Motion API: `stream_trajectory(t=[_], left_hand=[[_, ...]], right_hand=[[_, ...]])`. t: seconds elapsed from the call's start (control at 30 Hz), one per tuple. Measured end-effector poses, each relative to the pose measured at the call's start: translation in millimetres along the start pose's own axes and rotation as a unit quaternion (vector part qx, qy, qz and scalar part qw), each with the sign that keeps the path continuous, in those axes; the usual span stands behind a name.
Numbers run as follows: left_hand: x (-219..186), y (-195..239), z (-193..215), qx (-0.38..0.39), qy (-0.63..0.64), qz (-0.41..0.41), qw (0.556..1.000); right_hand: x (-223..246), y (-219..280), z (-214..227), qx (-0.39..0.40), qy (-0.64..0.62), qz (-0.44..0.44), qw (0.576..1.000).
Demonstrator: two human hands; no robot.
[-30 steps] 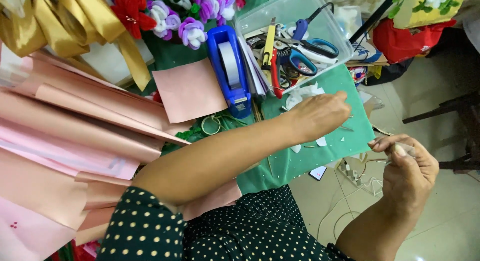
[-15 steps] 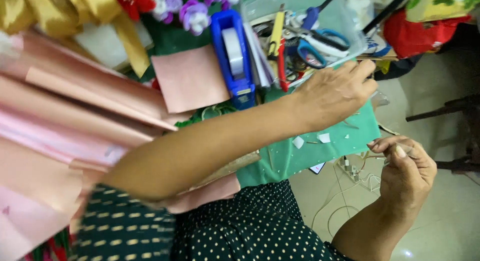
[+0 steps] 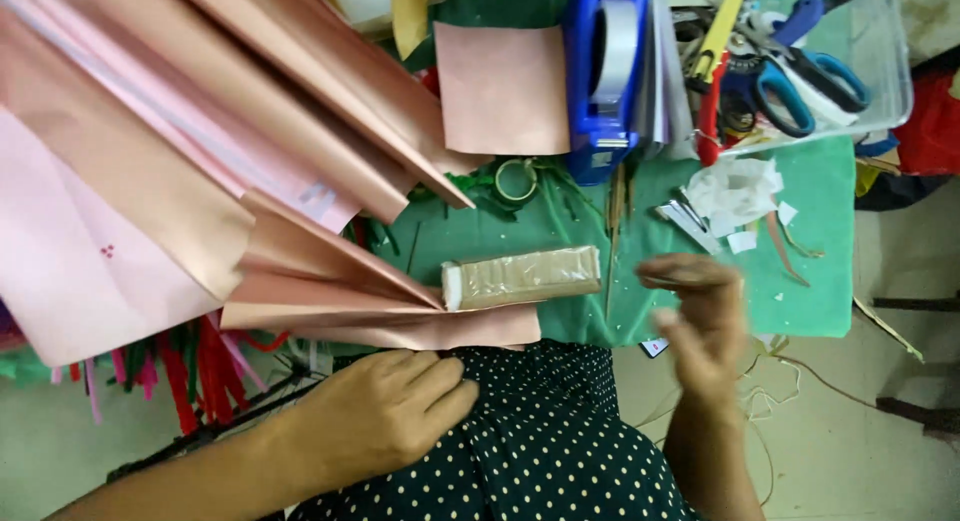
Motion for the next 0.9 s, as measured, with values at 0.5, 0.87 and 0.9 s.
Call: stream_trajectory(t=[0.5,0.87,0.9], left_hand=[[15.2,130.1,-90.2,0.150,0.343,0.477,0.796],[16.9,99.6,-92.4,-0.126,0.240,0.507,0.818],[17.7,94.3,-89.0,-0.214,0.210,0.435,0.849]], right_hand=[[-27.1,-30.4,-92.1,0.324,0.376,0.199,0.845],[-13.2,-43.3,-77.0,0.256,0.261,0.071,0.928],[-8.9,-45.6,-78.8,0.248,0.229,-0.015,0.941]])
Point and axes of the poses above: each hand's wrist, its own y-axis away from the middle knuckle, its own z-axis out of the back of the hand, x = y × z, the point moved 2 cm from there along -y, towards the middle knuckle, and after that the axes turned 14 degrees about -x, right-handed, at the moved point
